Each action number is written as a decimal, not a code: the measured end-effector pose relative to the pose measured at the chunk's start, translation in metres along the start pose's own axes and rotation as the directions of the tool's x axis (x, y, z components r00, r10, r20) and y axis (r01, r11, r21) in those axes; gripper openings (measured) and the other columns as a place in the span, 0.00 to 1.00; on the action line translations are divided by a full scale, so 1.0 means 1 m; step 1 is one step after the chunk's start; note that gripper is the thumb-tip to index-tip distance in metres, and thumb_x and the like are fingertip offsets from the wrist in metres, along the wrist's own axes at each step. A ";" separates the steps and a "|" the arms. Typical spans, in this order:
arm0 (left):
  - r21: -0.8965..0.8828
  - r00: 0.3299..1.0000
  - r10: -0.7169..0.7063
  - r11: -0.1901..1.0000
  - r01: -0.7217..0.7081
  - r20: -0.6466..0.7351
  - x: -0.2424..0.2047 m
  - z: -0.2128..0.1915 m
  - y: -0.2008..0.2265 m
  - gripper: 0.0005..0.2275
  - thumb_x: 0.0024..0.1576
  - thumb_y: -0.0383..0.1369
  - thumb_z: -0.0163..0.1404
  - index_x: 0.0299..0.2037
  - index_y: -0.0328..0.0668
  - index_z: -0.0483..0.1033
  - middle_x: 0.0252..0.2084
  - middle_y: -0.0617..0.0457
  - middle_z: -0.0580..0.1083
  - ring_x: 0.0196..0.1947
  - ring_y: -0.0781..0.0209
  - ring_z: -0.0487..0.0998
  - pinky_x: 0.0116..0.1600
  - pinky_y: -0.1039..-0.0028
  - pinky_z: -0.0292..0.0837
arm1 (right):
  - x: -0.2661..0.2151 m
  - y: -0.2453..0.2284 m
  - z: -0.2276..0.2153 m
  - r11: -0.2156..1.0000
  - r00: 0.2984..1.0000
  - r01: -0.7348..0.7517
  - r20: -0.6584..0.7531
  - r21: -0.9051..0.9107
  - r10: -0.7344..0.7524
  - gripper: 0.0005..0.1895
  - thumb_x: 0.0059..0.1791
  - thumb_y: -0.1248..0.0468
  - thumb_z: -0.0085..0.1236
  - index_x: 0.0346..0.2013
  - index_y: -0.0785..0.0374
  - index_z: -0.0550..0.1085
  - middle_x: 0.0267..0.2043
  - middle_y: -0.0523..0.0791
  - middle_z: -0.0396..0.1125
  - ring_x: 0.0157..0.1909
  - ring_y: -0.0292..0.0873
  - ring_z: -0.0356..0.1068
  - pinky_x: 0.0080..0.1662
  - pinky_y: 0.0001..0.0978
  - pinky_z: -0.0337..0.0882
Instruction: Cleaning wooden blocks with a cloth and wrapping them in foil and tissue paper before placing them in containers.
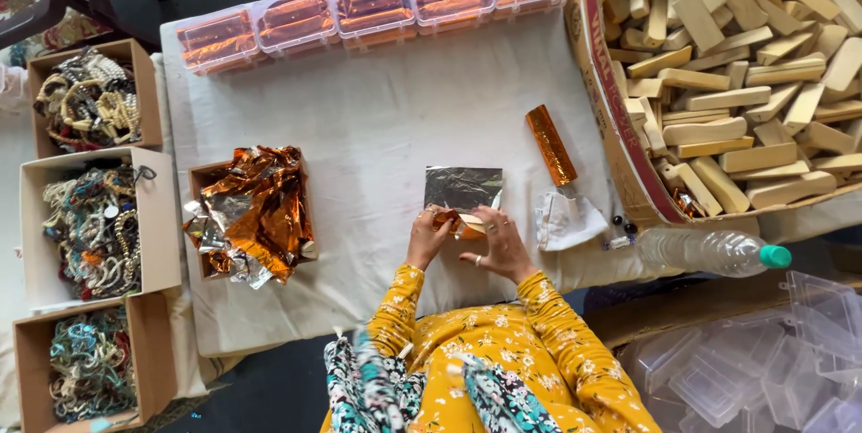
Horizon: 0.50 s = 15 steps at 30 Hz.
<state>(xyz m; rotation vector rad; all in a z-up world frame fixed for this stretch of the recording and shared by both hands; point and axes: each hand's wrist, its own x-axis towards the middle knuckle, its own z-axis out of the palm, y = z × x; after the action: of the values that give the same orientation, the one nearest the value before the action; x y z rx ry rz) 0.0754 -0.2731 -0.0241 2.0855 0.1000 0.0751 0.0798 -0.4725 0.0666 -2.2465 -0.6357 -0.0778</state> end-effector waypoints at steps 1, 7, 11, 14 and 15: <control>-0.002 1.000 0.003 1.000 -0.003 0.008 0.000 0.001 0.000 0.06 0.54 0.29 0.59 0.39 0.39 0.79 0.37 0.44 0.79 0.40 0.45 0.80 0.46 0.62 0.75 | -0.005 0.003 0.004 1.000 1.000 -0.007 -0.004 -0.003 0.007 0.38 0.37 0.52 0.71 0.55 0.70 0.70 0.59 0.56 0.63 0.60 0.58 0.62 0.62 0.50 0.60; -0.205 0.989 -0.143 0.968 0.147 0.032 0.002 0.006 -0.013 0.07 0.55 0.28 0.58 0.41 0.35 0.77 0.38 0.47 0.80 0.38 0.59 0.84 0.43 0.71 0.79 | -0.030 0.050 0.049 0.961 0.961 -0.266 -0.061 0.075 0.271 0.13 0.45 0.62 0.66 0.42 0.62 0.78 0.47 0.48 0.71 0.51 0.48 0.71 0.53 0.42 0.71; -0.324 0.963 -0.265 0.907 0.269 0.057 -0.004 0.011 -0.023 0.06 0.57 0.28 0.57 0.42 0.36 0.79 0.37 0.50 0.82 0.38 0.65 0.83 0.44 0.75 0.77 | -0.043 0.103 0.076 0.690 0.767 -0.511 -0.090 0.512 0.635 0.06 0.51 0.66 0.63 0.39 0.66 0.75 0.34 0.42 0.71 0.37 0.35 0.68 0.40 0.29 0.71; -0.350 0.962 -0.271 0.900 0.258 0.011 -0.003 0.012 -0.028 0.06 0.56 0.27 0.58 0.41 0.36 0.79 0.38 0.51 0.81 0.38 0.67 0.82 0.45 0.76 0.76 | -0.035 0.108 0.078 0.542 0.680 -0.546 -0.040 0.638 0.732 0.06 0.52 0.67 0.62 0.39 0.67 0.75 0.32 0.40 0.73 0.33 0.30 0.68 0.36 0.24 0.70; -0.377 0.956 -0.295 0.883 0.278 0.013 -0.003 0.012 -0.027 0.05 0.56 0.27 0.57 0.41 0.36 0.80 0.38 0.52 0.81 0.38 0.68 0.81 0.45 0.76 0.76 | -0.031 0.106 0.077 0.504 0.652 -0.561 -0.025 0.657 0.758 0.06 0.51 0.67 0.62 0.39 0.67 0.75 0.32 0.40 0.74 0.32 0.29 0.69 0.35 0.23 0.70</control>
<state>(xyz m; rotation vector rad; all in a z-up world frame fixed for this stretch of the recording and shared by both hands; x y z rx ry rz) 0.0723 -0.2704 -0.0536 1.6650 0.3914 -0.0380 0.0911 -0.4911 -0.0669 -1.6351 0.4082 0.1474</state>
